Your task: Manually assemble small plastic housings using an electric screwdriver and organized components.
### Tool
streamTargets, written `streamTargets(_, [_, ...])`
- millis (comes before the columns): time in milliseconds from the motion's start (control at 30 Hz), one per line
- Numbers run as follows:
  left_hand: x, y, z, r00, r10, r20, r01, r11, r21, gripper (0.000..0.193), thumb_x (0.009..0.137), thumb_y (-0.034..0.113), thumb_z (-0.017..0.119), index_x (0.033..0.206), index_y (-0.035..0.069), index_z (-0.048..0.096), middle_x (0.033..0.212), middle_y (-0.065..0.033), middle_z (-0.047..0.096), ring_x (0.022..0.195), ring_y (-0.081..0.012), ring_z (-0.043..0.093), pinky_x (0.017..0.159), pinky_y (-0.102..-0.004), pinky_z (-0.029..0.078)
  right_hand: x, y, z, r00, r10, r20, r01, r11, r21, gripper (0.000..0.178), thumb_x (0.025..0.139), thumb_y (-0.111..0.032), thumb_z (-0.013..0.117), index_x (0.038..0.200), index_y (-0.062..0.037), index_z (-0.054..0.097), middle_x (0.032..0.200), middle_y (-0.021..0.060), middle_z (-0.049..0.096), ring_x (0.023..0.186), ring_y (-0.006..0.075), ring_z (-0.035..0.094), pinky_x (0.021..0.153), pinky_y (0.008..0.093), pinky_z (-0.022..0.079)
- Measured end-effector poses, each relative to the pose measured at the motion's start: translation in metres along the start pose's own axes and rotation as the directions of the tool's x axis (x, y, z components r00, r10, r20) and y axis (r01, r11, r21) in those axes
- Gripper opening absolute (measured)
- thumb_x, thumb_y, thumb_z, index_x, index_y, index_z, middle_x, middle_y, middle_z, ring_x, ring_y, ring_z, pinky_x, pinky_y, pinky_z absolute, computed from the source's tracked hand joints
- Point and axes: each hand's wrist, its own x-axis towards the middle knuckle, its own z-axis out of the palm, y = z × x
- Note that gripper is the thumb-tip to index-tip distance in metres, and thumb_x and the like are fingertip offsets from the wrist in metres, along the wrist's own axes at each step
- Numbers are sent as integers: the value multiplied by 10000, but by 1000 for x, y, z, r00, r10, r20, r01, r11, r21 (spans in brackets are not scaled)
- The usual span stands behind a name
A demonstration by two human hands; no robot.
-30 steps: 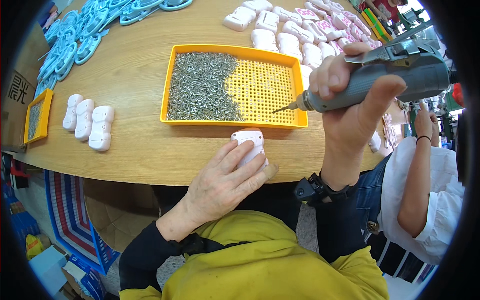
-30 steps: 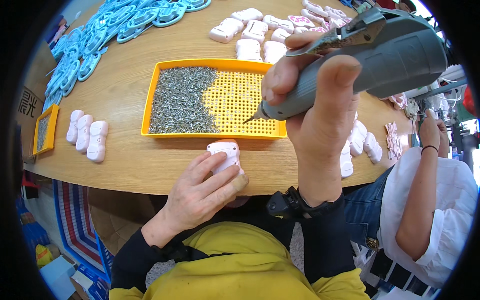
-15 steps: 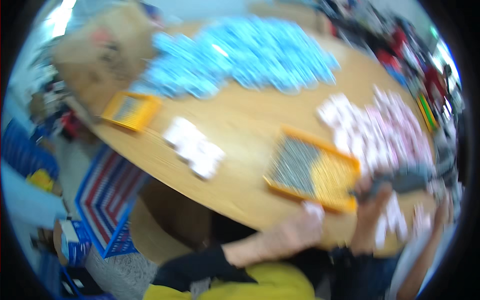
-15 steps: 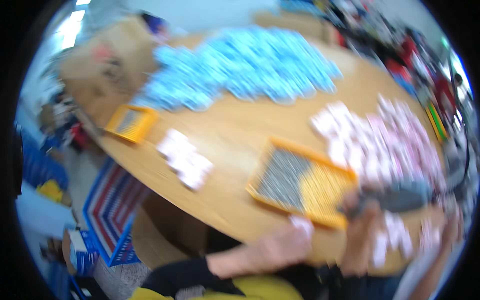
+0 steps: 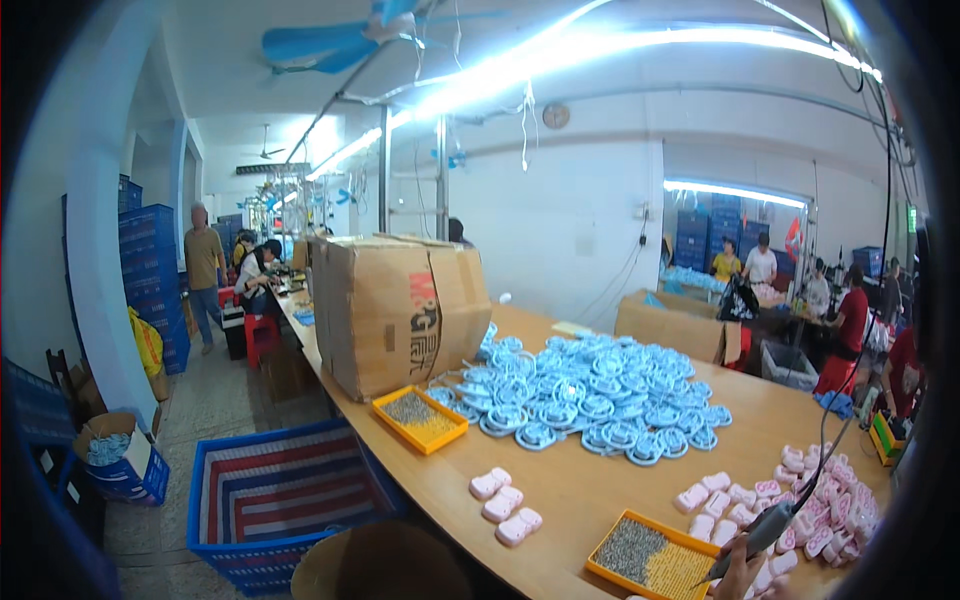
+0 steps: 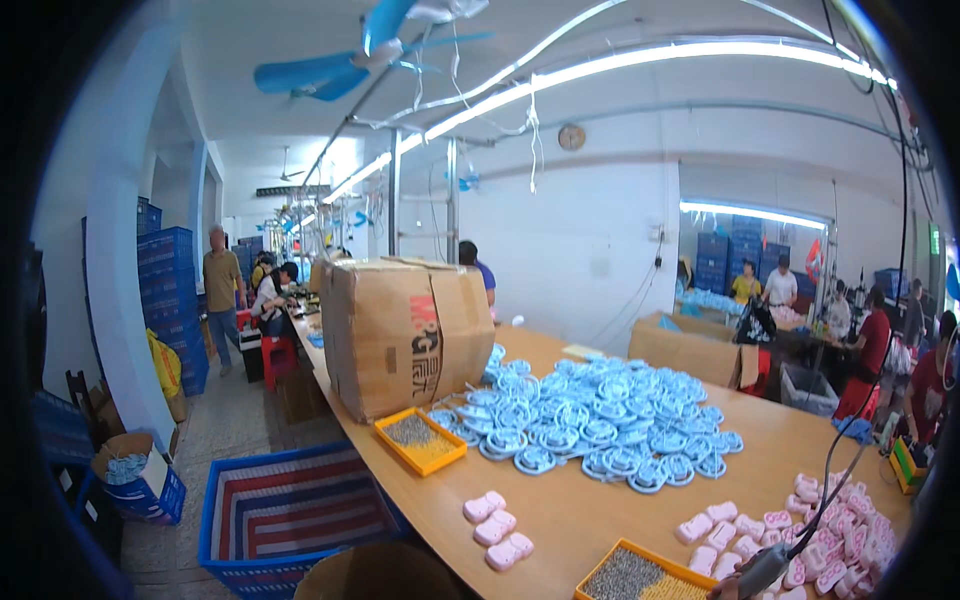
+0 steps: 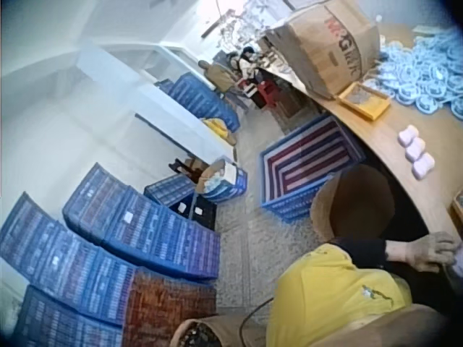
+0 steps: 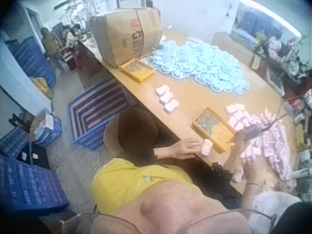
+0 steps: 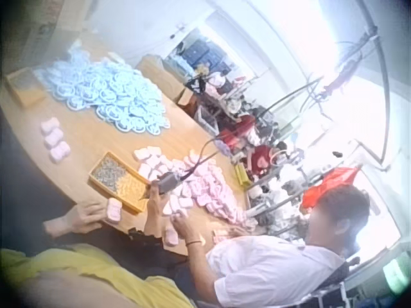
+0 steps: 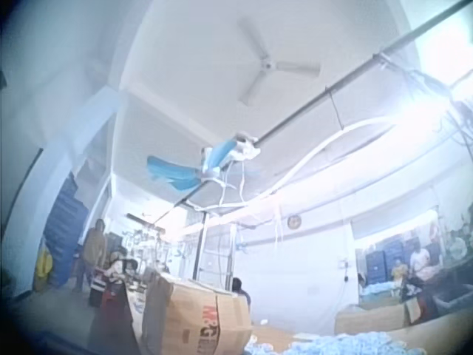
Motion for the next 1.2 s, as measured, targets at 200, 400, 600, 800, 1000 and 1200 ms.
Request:
streamTargets(200, [-13, 7, -11, 997, -81, -18, 82, 989, 123, 460, 788, 138, 700, 1219, 33, 580, 1220, -194, 568, 1149, -404, 526, 974, -484, 452, -4, -6, -9, 994, 29, 101, -28, 1000, -13, 386, 883, -282, 689, 1138, -30, 545, 773, 25, 572, 631, 103, 535, 550, 255, 443])
streamTargets(400, [-10, 18, -5, 996, -84, -8, 84, 975, 206, 454, 788, 148, 697, 1219, 54, 588, 1189, -192, 578, 1120, -383, 542, 964, -470, 456, -3, -10, -17, 994, 75, 78, -68, 993, -91, 334, 878, -262, 684, 1108, -47, 570, 781, 24, 577, 631, 98, 528, 542, 262, 439])
streamTargets(600, [-9, 23, 3, 999, -39, 18, 35, 982, 185, 424, 781, 145, 708, 1184, 53, 613, 1176, -190, 595, 1094, -395, 561, 966, -461, 458, 0, -18, -15, 980, 182, -75, -193, 961, -198, 184, 877, -222, 672, 979, -85, 607, 687, -44, 554, 532, 59, 480, 447, 226, 364])
streamTargets(800, [-6, 24, 4, 998, -60, -4, 60, 981, 186, 390, 814, 156, 708, 1181, 52, 629, 1164, -195, 607, 1105, -390, 566, 963, -465, 460, 4, -43, 4, 976, 203, -74, -215, 947, -241, 210, 869, -255, 701, 971, -92, 617, 715, -29, 593, 561, 74, 519, 465, 238, 388])
streamTargets(1000, [0, 20, 8, 996, -75, -42, 81, 981, 178, 412, 818, 125, 706, 1212, 56, 605, 1165, -193, 604, 1091, -402, 566, 950, -474, 460, -1, -61, 3, 964, 240, -112, -255, 957, -141, 238, 881, -164, 714, 1024, -3, 613, 809, 23, 635, 713, 100, 626, 644, 241, 515])
streamTargets(1200, [3, 19, 8, 996, -68, -58, 77, 984, 160, 426, 827, 106, 698, 1237, 56, 589, 1186, -202, 594, 1095, -407, 562, 948, -483, 454, 1, -63, -4, 967, 223, -123, -248, 938, -244, 269, 887, -221, 711, 1023, -10, 612, 808, 24, 640, 711, 94, 615, 611, 249, 479])
